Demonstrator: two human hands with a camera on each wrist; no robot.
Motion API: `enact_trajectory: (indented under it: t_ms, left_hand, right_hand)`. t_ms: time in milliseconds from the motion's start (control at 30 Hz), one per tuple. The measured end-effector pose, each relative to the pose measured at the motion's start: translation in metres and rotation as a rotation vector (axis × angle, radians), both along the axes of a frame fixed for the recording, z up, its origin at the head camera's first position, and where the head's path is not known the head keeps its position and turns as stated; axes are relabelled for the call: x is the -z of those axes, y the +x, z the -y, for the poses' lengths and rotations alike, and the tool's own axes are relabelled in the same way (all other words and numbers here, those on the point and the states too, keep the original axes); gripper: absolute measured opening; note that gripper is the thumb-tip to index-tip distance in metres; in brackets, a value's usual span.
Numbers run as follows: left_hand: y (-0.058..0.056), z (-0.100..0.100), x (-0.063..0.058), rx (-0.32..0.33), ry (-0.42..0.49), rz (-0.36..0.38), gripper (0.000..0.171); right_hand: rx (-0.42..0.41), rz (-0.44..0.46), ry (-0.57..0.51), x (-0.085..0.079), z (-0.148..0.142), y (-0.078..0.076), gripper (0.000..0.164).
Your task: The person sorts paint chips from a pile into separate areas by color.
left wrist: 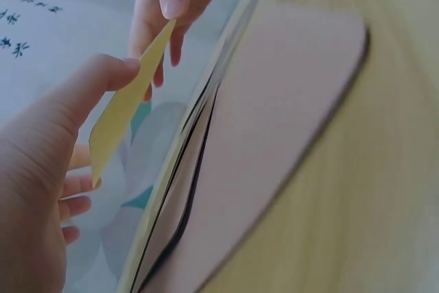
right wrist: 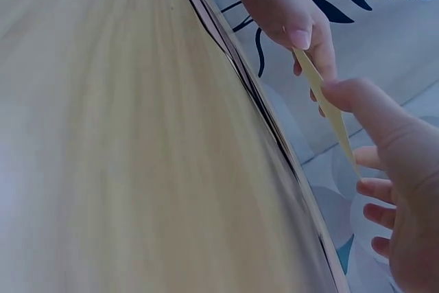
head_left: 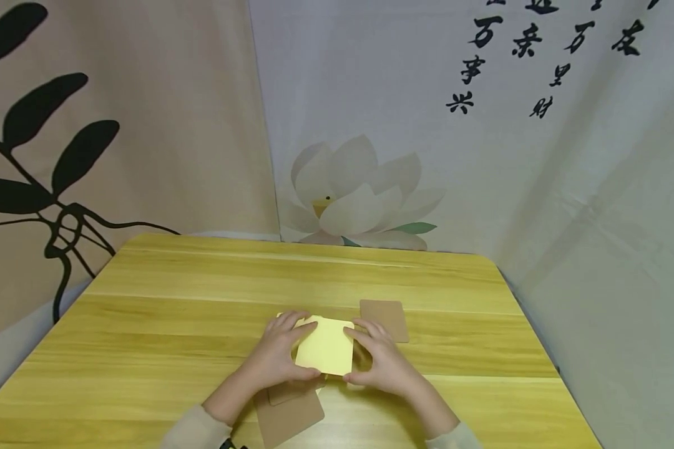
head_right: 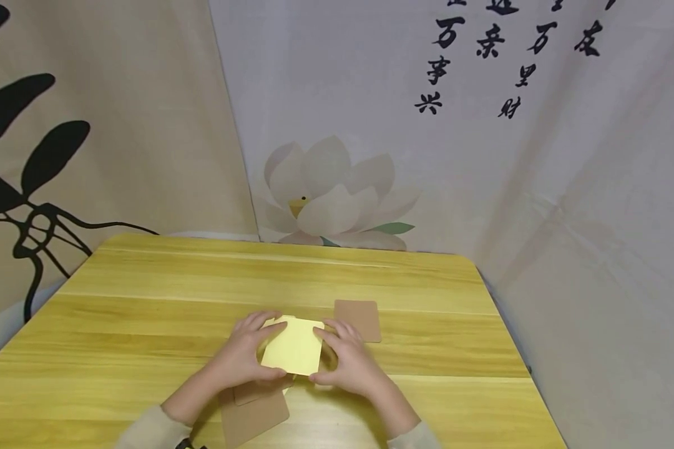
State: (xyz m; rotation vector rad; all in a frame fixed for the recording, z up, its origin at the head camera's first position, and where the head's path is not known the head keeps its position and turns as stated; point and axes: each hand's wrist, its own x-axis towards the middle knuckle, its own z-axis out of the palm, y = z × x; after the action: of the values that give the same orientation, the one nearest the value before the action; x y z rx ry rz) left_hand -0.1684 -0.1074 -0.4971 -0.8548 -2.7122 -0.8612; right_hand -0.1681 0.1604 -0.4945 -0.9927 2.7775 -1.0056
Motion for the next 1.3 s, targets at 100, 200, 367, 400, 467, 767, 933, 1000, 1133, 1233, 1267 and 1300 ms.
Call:
enact_trajectory:
  t_ms: [100, 200, 367, 400, 467, 767, 933, 1000, 1133, 1233, 1267, 1300]
  left_hand:
    - [0.002, -0.008, 0.003, -0.004, 0.0, 0.0, 0.088]
    - [0.004, -0.016, 0.005, -0.005, 0.002, 0.011, 0.089]
    - [0.007, -0.031, 0.007, 0.013, -0.007, 0.014, 0.09]
    - [0.008, -0.035, 0.007, 0.017, -0.011, 0.01, 0.09]
    - [0.01, -0.041, 0.008, 0.025, -0.015, 0.004, 0.09]
    - [0.019, -0.068, 0.01, 0.021, -0.033, 0.027, 0.091]
    - [0.022, -0.082, 0.011, 0.006, -0.048, 0.0, 0.091]
    - [0.023, -0.088, 0.012, 0.014, -0.054, -0.021, 0.091]
    - [0.025, -0.099, 0.013, 0.025, -0.061, -0.054, 0.091]
    - [0.027, -0.107, 0.013, 0.029, -0.066, -0.072, 0.091]
    - [0.027, -0.11, 0.013, 0.03, -0.069, -0.08, 0.092]
    - [0.028, -0.112, 0.013, 0.03, -0.076, -0.085, 0.092]
  right_hand:
    - [-0.003, 0.018, -0.01, 0.0, -0.009, 0.002, 0.084]
    - [-0.005, 0.039, -0.023, 0.001, -0.017, 0.004, 0.084]
    - [-0.01, 0.061, -0.034, 0.003, -0.032, 0.008, 0.085]
    - [-0.01, 0.065, -0.036, 0.003, -0.036, 0.009, 0.084]
    - [-0.005, 0.076, -0.035, 0.003, -0.042, 0.012, 0.084]
    - [0.021, 0.16, -0.024, 0.003, -0.067, 0.018, 0.084]
    - [0.019, 0.141, -0.003, 0.005, -0.08, 0.019, 0.085]
    - [0.014, 0.132, 0.0, 0.005, -0.086, 0.02, 0.085]
    - [0.01, 0.128, -0.006, 0.005, -0.097, 0.022, 0.083]
    - [0.014, 0.131, -0.006, 0.005, -0.104, 0.024, 0.083]
    - [0.017, 0.13, -0.004, 0.005, -0.106, 0.024, 0.083]
    - [0.02, 0.127, 0.002, 0.005, -0.108, 0.025, 0.082]
